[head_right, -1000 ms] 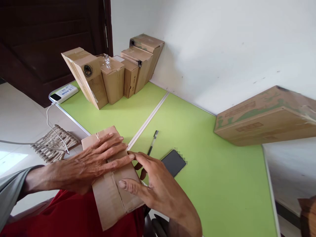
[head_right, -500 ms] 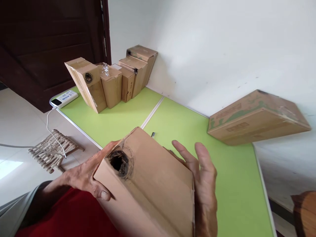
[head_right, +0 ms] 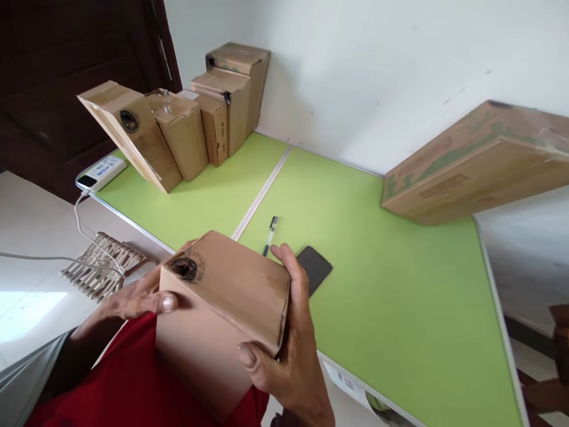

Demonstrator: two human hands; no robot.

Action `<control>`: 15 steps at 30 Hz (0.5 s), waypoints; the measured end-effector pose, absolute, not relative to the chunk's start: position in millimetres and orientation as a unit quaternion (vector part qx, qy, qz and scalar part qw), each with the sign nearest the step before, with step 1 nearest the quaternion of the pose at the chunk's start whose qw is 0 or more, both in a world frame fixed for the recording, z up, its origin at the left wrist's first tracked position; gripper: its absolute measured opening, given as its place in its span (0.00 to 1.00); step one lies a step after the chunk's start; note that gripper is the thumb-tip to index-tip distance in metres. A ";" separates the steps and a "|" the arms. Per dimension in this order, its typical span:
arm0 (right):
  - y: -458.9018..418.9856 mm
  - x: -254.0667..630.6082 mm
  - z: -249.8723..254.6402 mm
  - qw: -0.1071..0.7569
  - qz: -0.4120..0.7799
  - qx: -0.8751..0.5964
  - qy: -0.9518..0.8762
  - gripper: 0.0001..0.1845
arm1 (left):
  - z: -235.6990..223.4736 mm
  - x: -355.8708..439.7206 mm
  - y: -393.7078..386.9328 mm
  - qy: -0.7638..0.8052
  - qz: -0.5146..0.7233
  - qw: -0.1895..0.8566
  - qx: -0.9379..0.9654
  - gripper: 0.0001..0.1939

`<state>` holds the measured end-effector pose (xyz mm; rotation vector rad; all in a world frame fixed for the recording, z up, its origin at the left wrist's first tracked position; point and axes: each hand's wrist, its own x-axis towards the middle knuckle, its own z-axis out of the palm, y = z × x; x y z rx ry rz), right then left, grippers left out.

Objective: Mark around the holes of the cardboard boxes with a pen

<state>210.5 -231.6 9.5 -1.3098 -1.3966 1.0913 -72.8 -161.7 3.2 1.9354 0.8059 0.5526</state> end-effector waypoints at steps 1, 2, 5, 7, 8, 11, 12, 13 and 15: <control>-229.8 210.1 8.5 0.450 0.443 -0.530 -0.566 0.62 | 5.9 -71.1 -158.6 0.334 0.244 0.496 0.763 0.53; -228.1 210.1 7.5 0.448 0.442 -0.531 -0.568 0.62 | 8.2 -68.5 -155.3 0.343 0.263 0.517 0.738 0.54; -224.8 211.1 5.0 0.445 0.426 -0.537 -0.576 0.60 | 14.2 -57.4 -145.0 0.357 0.308 0.486 0.736 0.54; -224.2 212.1 4.0 0.451 0.418 -0.539 -0.575 0.57 | 18.7 -50.0 -138.4 0.346 0.317 0.441 0.765 0.52; -224.0 212.5 3.7 0.455 0.416 -0.540 -0.573 0.57 | 21.3 -46.9 -135.1 0.339 0.315 0.423 0.779 0.49; -222.9 213.5 2.8 0.456 0.410 -0.552 -0.565 0.59 | 29.5 -41.4 -124.1 0.310 0.298 0.410 0.804 0.42; -222.1 213.4 2.4 0.452 0.409 -0.556 -0.566 0.61 | 32.3 -41.1 -119.8 0.296 0.291 0.421 0.806 0.41; -221.0 212.8 1.9 0.448 0.408 -0.559 -0.566 0.63 | 34.9 -41.7 -115.1 0.283 0.280 0.437 0.807 0.40; -218.4 209.7 1.0 0.449 0.409 -0.561 -0.562 0.65 | 40.3 -45.3 -105.2 0.268 0.256 0.470 0.801 0.39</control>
